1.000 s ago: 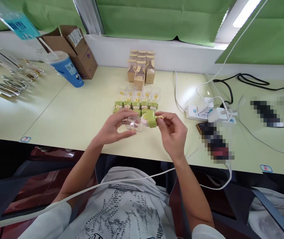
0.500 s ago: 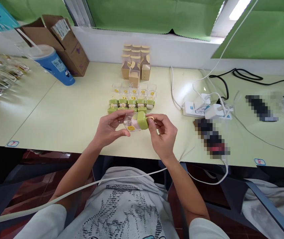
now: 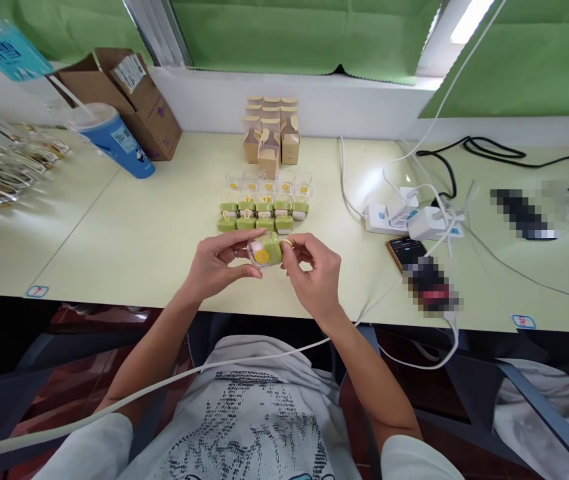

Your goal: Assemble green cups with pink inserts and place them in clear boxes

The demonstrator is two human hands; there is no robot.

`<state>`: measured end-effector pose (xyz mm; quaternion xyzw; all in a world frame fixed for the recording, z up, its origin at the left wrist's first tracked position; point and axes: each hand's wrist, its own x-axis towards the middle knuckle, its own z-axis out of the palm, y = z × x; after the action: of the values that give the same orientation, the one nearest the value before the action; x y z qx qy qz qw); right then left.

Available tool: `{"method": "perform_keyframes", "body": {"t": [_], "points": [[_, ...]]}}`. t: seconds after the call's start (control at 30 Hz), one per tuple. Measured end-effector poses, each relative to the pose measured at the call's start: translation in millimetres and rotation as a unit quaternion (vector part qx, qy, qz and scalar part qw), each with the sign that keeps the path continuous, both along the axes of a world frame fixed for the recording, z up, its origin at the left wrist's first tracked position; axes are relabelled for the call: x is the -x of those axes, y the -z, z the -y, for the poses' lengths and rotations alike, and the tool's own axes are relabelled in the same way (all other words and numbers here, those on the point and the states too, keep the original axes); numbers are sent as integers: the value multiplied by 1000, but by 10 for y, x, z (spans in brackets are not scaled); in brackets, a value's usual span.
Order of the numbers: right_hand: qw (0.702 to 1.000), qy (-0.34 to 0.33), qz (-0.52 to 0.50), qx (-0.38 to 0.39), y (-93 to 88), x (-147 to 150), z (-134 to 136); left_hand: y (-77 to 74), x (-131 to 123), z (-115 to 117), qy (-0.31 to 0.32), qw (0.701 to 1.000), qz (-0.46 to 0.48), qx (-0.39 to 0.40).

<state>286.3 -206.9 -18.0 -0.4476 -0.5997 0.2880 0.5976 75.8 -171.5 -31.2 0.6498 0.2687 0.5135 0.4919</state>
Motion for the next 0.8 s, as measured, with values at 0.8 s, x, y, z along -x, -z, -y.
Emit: {"method": "perform_keyframes", "body": {"t": [0.8], "points": [[976, -181, 118, -17, -26, -270, -137, 169, -117, 51, -12, 998, -64, 25]]}}
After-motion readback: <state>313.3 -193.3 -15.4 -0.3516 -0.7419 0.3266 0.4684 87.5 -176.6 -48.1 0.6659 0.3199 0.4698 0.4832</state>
